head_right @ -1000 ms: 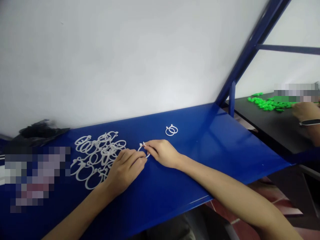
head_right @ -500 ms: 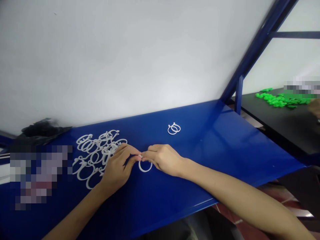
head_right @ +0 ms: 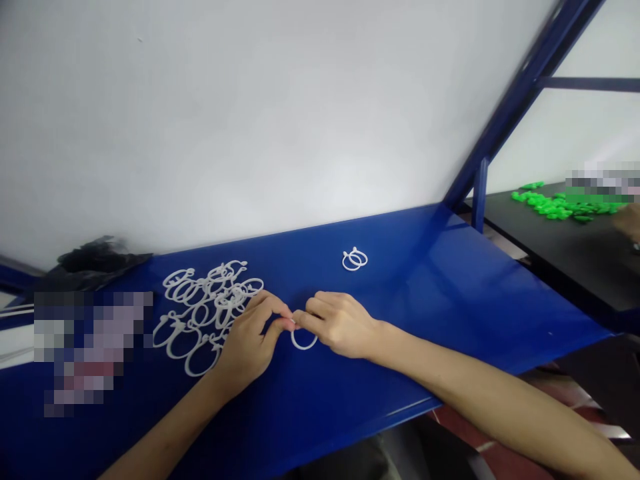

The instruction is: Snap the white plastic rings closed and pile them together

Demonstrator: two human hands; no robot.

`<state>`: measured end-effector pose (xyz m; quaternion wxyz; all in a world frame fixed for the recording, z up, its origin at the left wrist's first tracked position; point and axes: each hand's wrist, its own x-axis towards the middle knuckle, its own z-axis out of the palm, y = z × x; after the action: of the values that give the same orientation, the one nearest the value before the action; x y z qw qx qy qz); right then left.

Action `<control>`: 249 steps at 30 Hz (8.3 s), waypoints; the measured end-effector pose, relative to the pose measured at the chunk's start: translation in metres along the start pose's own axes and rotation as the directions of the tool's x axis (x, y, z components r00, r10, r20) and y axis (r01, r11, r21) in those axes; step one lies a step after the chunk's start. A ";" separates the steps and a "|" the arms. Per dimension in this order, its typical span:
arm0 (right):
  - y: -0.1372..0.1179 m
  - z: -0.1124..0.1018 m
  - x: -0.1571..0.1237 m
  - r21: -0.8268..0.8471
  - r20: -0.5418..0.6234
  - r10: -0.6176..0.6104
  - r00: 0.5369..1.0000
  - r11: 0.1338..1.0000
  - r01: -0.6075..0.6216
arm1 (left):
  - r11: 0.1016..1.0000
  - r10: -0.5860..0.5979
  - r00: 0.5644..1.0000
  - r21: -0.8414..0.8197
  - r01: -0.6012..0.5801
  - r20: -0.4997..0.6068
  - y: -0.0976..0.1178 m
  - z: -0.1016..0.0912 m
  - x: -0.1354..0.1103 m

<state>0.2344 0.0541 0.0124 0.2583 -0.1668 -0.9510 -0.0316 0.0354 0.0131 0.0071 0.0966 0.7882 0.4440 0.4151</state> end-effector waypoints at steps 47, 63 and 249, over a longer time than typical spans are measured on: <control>0.034 -0.009 0.007 0.368 -0.015 0.400 0.916 0.854 -0.367 | 0.841 0.296 0.955 0.471 -0.266 0.011 -0.009 -0.008 0.005; 0.014 0.004 0.002 0.388 0.143 0.185 0.972 0.893 -0.227 | 0.995 -0.029 0.998 0.093 0.024 0.048 -0.010 -0.003 0.004; -0.003 -0.003 0.004 0.286 0.069 0.084 0.994 0.953 -0.100 | 0.992 0.098 0.989 -0.088 -0.088 0.115 -0.004 -0.017 0.005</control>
<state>0.2315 0.0517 0.0172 0.2544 -0.1722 -0.9435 0.1243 0.0218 0.0154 0.0183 0.1359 0.8266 0.3828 0.3895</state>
